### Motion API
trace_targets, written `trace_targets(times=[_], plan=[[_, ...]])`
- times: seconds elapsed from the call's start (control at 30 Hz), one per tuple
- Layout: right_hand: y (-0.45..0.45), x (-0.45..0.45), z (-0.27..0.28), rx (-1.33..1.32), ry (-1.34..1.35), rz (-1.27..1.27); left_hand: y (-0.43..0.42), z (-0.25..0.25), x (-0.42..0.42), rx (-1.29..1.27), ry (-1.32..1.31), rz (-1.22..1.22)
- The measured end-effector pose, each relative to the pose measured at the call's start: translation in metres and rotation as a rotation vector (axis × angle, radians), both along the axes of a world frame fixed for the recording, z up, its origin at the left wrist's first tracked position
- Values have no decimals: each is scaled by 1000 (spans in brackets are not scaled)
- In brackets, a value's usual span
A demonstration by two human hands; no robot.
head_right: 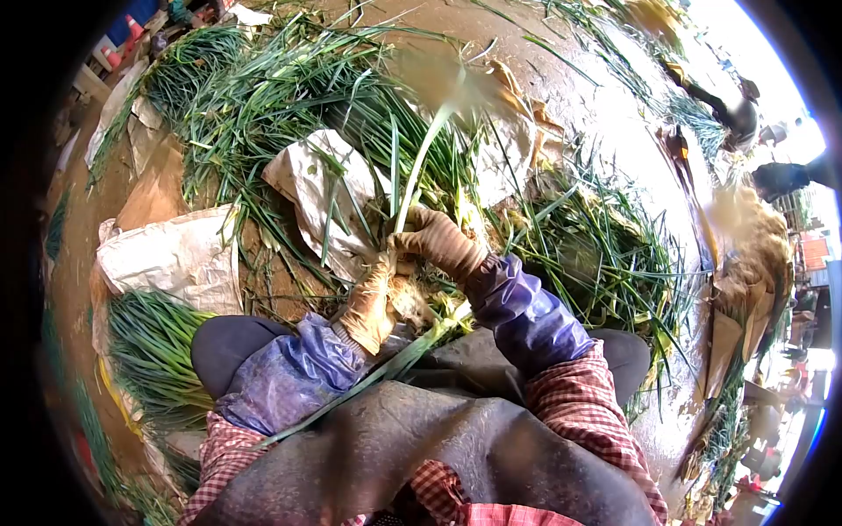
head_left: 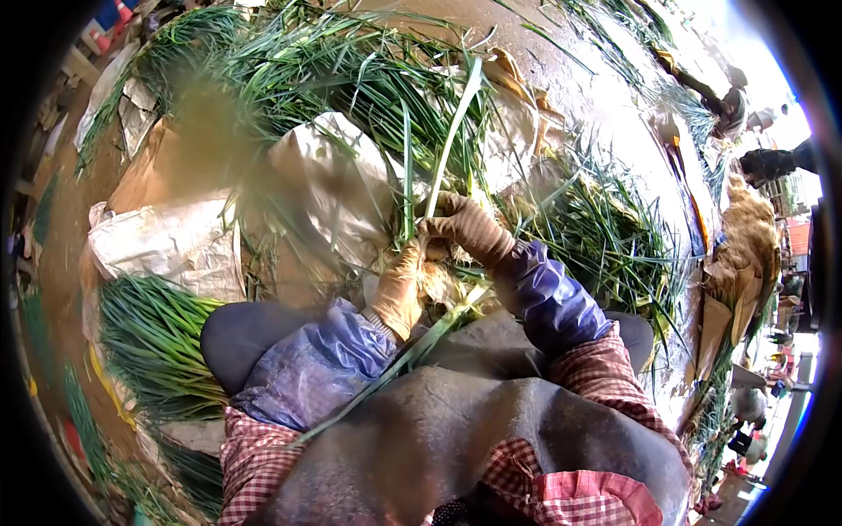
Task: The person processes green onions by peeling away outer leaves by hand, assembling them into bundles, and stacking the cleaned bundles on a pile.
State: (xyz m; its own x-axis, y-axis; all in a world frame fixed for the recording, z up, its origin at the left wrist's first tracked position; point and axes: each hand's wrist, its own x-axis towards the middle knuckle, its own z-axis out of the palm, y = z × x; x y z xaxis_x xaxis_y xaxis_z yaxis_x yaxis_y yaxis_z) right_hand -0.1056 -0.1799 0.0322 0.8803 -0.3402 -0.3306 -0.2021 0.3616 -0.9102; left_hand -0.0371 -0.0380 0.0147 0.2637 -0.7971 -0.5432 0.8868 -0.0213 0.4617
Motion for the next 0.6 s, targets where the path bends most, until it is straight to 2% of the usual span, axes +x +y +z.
trace_targets(times=[0.03, 0.07, 0.1, 0.17, 0.2, 0.23, 0.3, 0.33, 0.37, 0.4, 0.43, 0.5, 0.57, 0.6], plan=[[3, 3, 2, -39, 38, -3, -3, 11, -4, 22, -17, 100], [7, 0, 6, -111, 89, -10, 3, -20, 2, -14, -3, 57], [9, -2, 4, -109, 91, -13, 6, -23, 11, -49, 10, 14], [10, -8, -7, -531, 144, 93, 11, -28, 14, 77, -93, 133], [11, -12, -27, -572, 47, 65, 7, -34, 17, -67, -40, 167], [15, -16, -31, -521, -27, 78, 5, -32, 20, -8, -26, 176], [20, -22, -35, -612, -15, 128, 9, -45, 21, 3, 104, 122], [24, -25, -29, -528, 9, 174, 13, -51, 22, 8, 106, 124], [20, -28, -33, -669, 28, 252, 16, -58, 24, -86, 199, 24], [19, -31, -31, -685, 53, 294, 17, -54, 25, -180, 292, -79], [18, -35, -30, -701, 78, 336, 17, -50, 23, -175, 292, -80], [21, -41, -34, -841, 70, 356, 15, -42, 16, 70, 193, -186], [13, -39, -28, -1039, 360, 654, 12, -39, 16, 91, 203, -175], [13, -46, -38, -1132, 333, 798, 10, -25, 24, -150, 302, -216]])
